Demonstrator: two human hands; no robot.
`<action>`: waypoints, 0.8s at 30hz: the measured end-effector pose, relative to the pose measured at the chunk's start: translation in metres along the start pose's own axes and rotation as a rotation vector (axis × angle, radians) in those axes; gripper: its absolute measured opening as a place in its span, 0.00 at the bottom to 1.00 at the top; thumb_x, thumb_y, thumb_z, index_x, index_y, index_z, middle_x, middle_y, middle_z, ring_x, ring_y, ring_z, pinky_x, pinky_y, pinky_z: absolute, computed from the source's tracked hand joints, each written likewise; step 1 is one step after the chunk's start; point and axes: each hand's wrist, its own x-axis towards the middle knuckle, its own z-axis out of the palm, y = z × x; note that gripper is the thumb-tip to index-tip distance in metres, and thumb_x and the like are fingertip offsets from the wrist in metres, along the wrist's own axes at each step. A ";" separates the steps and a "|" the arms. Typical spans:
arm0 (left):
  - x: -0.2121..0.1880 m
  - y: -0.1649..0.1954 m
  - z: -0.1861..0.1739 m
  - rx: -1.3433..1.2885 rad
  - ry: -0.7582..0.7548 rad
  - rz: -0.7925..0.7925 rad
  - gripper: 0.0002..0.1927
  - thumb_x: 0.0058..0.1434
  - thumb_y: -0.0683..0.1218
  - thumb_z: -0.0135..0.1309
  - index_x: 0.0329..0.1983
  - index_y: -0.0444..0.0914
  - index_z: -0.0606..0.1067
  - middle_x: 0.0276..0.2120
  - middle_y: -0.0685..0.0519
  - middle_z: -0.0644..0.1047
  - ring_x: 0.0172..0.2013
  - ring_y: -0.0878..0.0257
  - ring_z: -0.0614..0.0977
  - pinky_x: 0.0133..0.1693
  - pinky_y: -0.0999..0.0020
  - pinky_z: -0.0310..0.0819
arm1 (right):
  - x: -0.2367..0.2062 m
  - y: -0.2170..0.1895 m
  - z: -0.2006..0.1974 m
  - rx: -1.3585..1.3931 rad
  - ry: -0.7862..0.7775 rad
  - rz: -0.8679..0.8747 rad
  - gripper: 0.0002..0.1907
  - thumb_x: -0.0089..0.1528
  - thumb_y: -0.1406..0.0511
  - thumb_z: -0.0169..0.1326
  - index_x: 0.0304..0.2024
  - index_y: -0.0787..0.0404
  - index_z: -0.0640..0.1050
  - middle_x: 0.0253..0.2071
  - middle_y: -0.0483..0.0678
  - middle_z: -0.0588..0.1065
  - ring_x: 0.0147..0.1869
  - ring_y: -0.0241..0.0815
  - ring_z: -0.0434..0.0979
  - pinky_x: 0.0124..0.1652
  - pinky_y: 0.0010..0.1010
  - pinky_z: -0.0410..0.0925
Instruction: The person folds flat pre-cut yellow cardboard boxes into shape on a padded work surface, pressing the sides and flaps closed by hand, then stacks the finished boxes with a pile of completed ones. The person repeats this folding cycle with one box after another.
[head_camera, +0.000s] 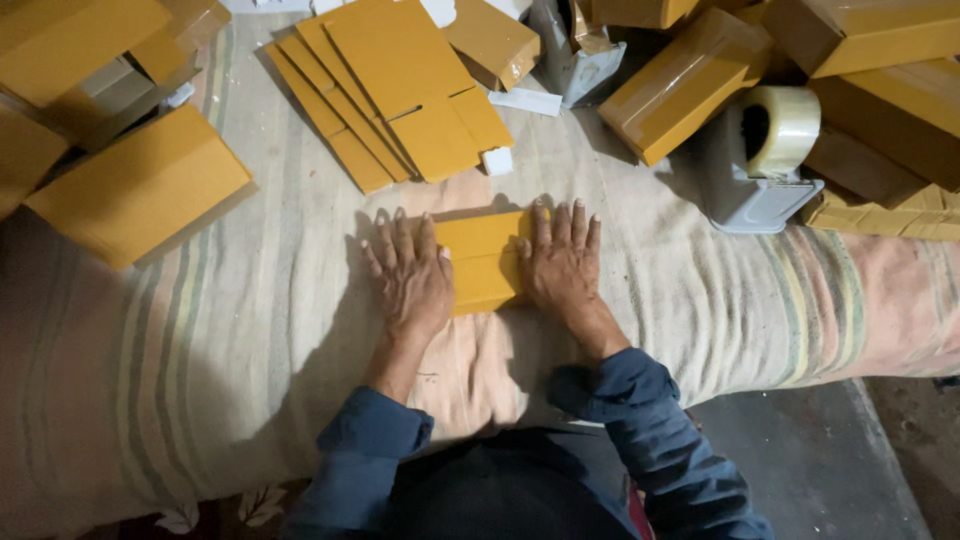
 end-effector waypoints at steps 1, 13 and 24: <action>0.002 0.006 -0.001 0.065 -0.011 -0.013 0.32 0.73 0.57 0.31 0.76 0.39 0.52 0.75 0.36 0.46 0.74 0.37 0.40 0.68 0.37 0.21 | 0.002 -0.006 -0.001 -0.088 0.024 -0.011 0.35 0.71 0.48 0.35 0.73 0.63 0.62 0.75 0.66 0.55 0.80 0.69 0.45 0.72 0.63 0.37; 0.000 0.003 -0.006 0.004 -0.011 0.003 0.32 0.71 0.57 0.31 0.76 0.42 0.53 0.76 0.39 0.45 0.74 0.38 0.38 0.67 0.34 0.18 | 0.007 -0.003 0.002 -0.023 0.003 -0.043 0.33 0.68 0.50 0.36 0.73 0.55 0.63 0.75 0.66 0.55 0.79 0.72 0.43 0.70 0.67 0.38; 0.007 0.031 -0.001 0.013 -0.032 0.049 0.32 0.71 0.56 0.38 0.76 0.42 0.55 0.76 0.40 0.48 0.75 0.39 0.39 0.68 0.33 0.20 | 0.016 -0.038 0.015 -0.147 -0.041 -0.133 0.33 0.67 0.51 0.38 0.72 0.56 0.62 0.75 0.62 0.56 0.79 0.69 0.43 0.69 0.66 0.36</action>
